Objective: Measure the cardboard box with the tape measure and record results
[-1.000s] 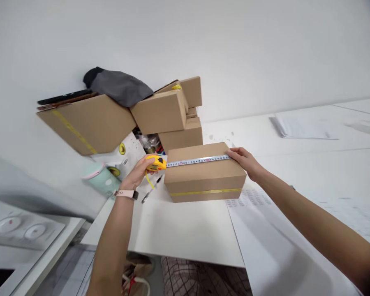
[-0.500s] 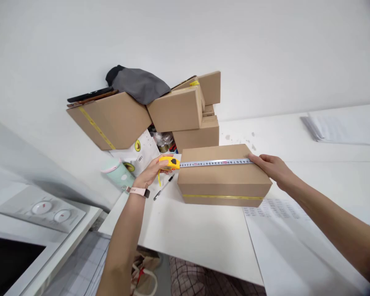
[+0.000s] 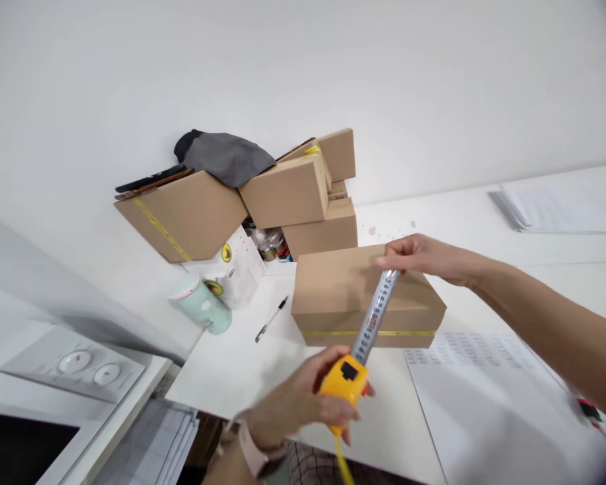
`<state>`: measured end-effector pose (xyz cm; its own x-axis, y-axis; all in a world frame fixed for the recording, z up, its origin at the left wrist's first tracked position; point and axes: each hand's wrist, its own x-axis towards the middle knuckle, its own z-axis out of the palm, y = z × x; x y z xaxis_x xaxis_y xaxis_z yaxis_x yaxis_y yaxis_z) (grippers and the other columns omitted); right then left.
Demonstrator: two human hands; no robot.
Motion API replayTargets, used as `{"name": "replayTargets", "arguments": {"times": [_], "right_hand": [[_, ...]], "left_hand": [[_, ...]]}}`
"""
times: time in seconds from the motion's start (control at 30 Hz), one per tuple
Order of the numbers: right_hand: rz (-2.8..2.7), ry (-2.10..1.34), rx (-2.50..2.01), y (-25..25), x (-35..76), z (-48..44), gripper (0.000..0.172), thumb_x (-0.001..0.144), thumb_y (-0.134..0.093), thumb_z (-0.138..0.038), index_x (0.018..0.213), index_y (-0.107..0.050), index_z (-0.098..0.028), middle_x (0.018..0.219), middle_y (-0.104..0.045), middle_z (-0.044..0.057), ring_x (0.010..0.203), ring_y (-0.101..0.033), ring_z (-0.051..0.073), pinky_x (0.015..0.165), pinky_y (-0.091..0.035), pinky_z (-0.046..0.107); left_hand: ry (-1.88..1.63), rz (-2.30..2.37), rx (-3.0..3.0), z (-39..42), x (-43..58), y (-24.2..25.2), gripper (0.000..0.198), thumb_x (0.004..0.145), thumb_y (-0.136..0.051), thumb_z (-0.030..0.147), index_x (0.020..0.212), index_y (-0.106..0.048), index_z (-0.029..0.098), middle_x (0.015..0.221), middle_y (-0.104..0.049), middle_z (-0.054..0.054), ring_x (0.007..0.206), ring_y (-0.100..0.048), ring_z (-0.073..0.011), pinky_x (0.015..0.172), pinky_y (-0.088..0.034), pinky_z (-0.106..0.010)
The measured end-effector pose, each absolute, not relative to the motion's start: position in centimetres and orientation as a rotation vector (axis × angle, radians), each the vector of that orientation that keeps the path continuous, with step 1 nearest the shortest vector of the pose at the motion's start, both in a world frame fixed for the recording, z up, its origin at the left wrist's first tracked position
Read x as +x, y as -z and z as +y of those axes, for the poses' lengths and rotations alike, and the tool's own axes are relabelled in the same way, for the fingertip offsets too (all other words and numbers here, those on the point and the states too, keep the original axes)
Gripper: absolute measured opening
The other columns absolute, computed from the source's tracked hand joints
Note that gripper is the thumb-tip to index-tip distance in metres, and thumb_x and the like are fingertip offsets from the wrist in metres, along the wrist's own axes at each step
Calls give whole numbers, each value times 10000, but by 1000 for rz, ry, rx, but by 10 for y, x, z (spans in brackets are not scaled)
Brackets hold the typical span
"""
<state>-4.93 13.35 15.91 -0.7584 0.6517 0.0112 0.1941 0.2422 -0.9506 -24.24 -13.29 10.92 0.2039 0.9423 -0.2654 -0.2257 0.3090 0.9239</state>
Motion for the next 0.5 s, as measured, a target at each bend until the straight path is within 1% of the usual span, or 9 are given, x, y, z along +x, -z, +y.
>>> {"name": "replayTargets", "arguments": {"times": [0.07, 0.1, 0.17, 0.27, 0.33, 0.4, 0.5], "right_hand": [[-2252, -1507, -719, -163, -66, 131, 549, 632, -860, -623, 543, -517, -204, 542, -405, -37, 541, -326, 96, 502, -263, 265], [-2295, -1466, -701, -163, -74, 133, 540, 637, -858, -621, 555, -523, -206, 542, -408, -38, 540, -330, 99, 506, -265, 267], [-2300, -1312, -701, -157, -90, 145, 497, 704, -804, -639, 614, -569, -211, 595, -502, -15, 581, -416, 127, 546, -326, 277], [-2091, -1036, -883, -138, -113, 169, 455, 913, -553, -642, 801, -652, -212, 845, -687, 59, 789, -588, 208, 723, -436, 314], [-1977, -984, -1019, -124, -125, 182, 483, 991, -398, -591, 919, -670, -200, 993, -730, 100, 920, -640, 245, 836, -455, 340], [-1983, -1003, -1055, -114, -132, 189, 518, 1010, -339, -579, 995, -683, -193, 1058, -745, 123, 988, -663, 265, 905, -456, 362], [-2085, -979, -1027, -108, -134, 191, 586, 984, -353, -656, 1009, -723, -203, 1099, -755, 133, 1056, -666, 306, 963, -448, 399]], "left_hand": [[-1135, 879, 759, -131, -219, -87, 629, 615, -887, 411, 1147, -610, 222, 992, -677, -90, 683, -659, -177, 481, -559, -251], [-1222, 832, 710, -128, -211, -79, 625, 616, -878, 444, 1131, -601, 223, 967, -677, -87, 663, -659, -181, 458, -555, -256], [-1359, 802, 623, -116, -199, -74, 588, 634, -850, 496, 1087, -612, 205, 941, -676, -91, 651, -661, -190, 444, -556, -268], [-1450, 844, 487, -91, -193, -90, 559, 671, -794, 570, 1016, -656, 152, 927, -677, -109, 651, -655, -186, 474, -556, -274], [-1447, 861, 425, -74, -194, -106, 544, 681, -777, 577, 985, -661, 140, 909, -679, -102, 633, -646, -175, 506, -556, -286], [-1430, 875, 397, -58, -195, -121, 486, 712, -759, 551, 954, -645, 146, 888, -680, -88, 626, -646, -172, 545, -559, -301], [-1408, 892, 375, -41, -198, -134, 416, 780, -715, 522, 947, -620, 153, 869, -687, -79, 626, -658, -174, 567, -549, -302]]}}
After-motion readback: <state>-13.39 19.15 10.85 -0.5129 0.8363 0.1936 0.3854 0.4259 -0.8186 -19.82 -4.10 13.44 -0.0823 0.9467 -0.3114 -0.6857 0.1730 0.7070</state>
